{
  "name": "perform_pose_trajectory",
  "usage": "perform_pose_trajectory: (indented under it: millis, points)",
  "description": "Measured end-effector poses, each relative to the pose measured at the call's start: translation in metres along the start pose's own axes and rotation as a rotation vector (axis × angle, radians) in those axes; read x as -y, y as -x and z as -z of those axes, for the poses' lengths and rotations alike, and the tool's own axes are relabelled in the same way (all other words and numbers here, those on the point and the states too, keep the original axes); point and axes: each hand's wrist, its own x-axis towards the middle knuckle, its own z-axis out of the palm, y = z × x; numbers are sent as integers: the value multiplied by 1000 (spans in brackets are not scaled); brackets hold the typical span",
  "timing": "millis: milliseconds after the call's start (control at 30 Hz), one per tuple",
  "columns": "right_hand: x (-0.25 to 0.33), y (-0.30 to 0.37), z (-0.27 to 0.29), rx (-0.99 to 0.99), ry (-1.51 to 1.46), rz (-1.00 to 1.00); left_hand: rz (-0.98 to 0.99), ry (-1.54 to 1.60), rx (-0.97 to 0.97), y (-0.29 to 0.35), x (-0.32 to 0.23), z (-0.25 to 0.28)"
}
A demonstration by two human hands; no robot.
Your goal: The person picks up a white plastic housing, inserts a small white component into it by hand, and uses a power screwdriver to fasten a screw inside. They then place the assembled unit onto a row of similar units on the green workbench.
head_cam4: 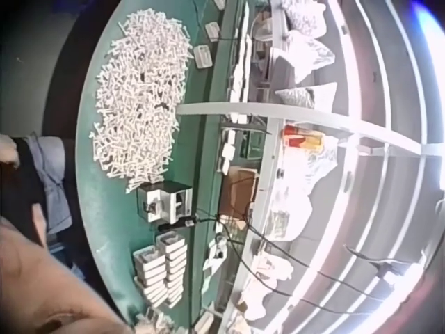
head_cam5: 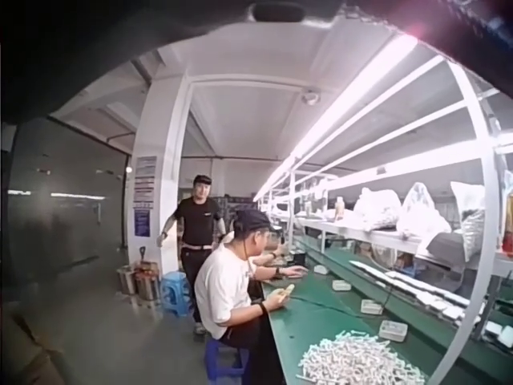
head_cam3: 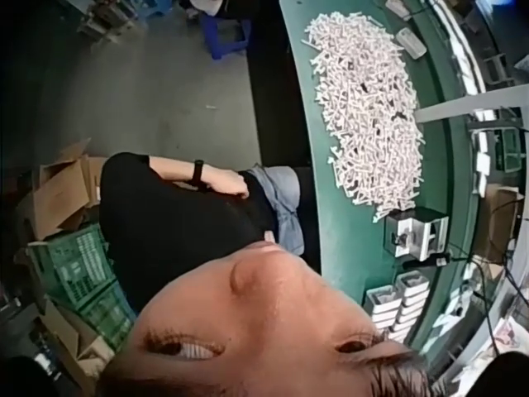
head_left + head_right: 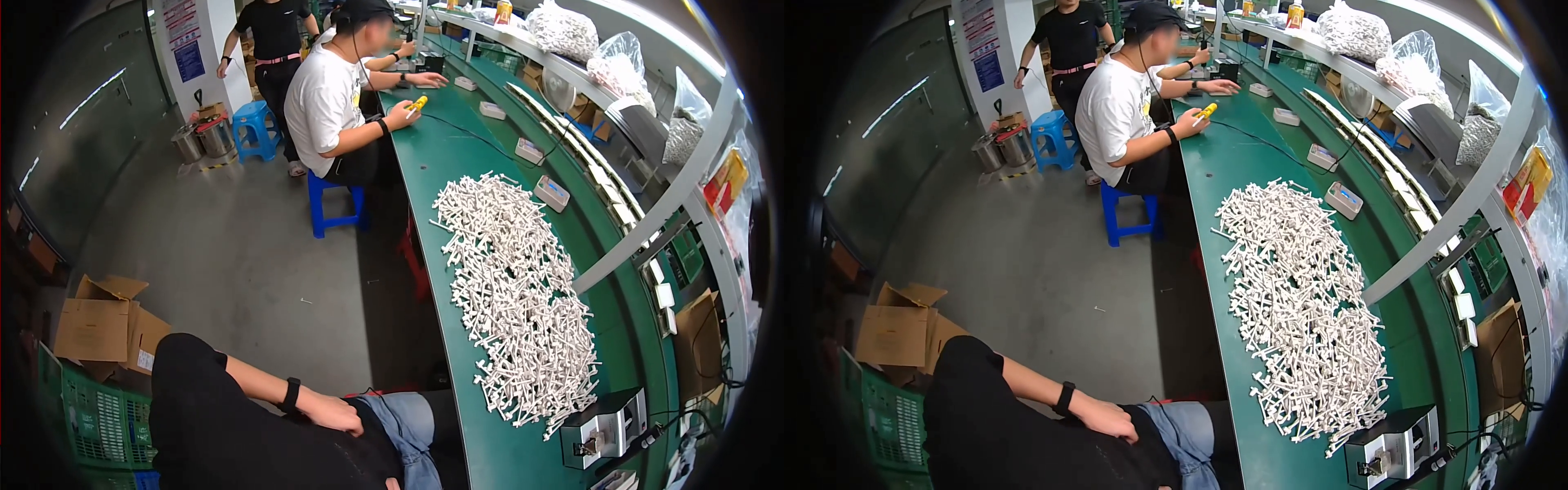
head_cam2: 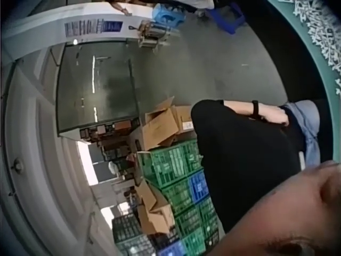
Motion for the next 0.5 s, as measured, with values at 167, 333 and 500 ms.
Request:
perform_pose_trajectory:
  millis: [167, 333, 500]
  points:
    - [-26, 6, -3, -102, 523, 377, 277, 181, 171, 23, 12, 4]
    - [-59, 20, -22, -186, 1036, 763, 254, 171, 73, 21, 4, 5]
    - [-124, 70, -104, -246, 1089, 999, 501, 585, 268, 1, -3, 38]
